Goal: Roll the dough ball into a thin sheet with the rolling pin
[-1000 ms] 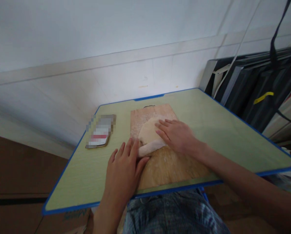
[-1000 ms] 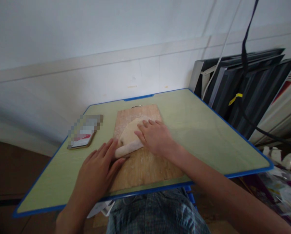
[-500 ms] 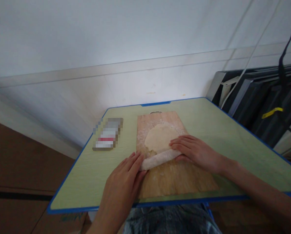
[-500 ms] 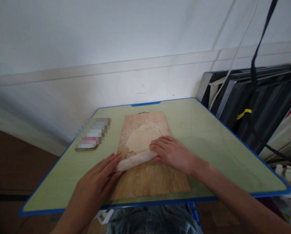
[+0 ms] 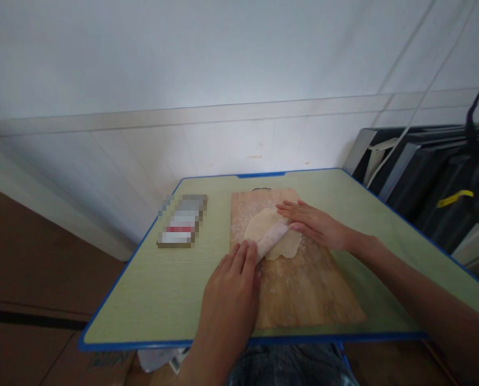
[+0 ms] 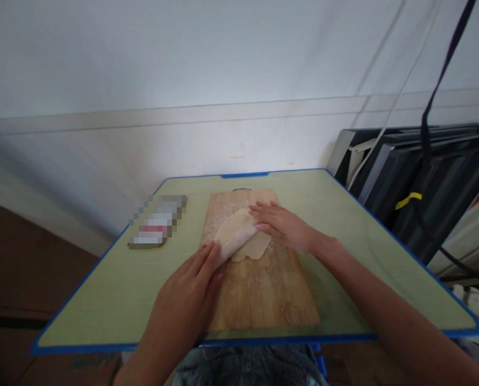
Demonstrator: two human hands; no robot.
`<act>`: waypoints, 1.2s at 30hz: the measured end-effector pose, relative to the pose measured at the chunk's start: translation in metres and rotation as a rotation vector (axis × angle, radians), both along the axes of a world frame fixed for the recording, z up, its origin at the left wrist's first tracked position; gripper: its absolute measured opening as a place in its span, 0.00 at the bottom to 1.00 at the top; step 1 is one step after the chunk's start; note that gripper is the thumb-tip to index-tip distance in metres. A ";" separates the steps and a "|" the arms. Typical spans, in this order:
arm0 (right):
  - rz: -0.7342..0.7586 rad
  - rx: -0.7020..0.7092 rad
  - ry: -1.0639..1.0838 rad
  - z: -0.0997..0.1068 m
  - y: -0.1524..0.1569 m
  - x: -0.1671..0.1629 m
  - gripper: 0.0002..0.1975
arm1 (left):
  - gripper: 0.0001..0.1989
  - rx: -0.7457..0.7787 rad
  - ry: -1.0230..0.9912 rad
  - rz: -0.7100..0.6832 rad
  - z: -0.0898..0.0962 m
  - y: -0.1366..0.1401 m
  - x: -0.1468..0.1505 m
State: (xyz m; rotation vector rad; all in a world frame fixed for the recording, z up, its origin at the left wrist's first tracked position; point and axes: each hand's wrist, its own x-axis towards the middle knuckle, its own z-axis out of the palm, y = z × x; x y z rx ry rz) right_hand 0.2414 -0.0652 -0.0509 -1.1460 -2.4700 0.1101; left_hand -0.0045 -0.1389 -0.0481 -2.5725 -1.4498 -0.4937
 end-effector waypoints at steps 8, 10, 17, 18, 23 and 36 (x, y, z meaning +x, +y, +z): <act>-0.108 -0.138 0.005 0.003 0.037 -0.038 0.27 | 0.23 -0.026 0.051 0.126 -0.002 -0.013 0.021; -0.112 -0.113 -0.054 0.007 0.051 -0.053 0.26 | 0.24 -0.035 0.072 0.128 -0.003 -0.013 0.023; -0.198 -0.195 -0.138 0.020 0.077 -0.099 0.26 | 0.25 -0.056 0.064 0.109 -0.005 -0.006 0.017; -0.215 -0.193 -0.148 0.021 0.077 -0.101 0.27 | 0.25 -0.057 0.070 0.106 -0.004 -0.006 0.017; -0.242 -0.088 -0.250 0.015 0.067 -0.089 0.25 | 0.28 -0.043 0.105 0.062 -0.001 -0.009 0.019; -0.440 -0.015 -0.280 0.009 0.014 -0.046 0.27 | 0.29 -0.053 0.177 0.000 0.013 0.016 0.010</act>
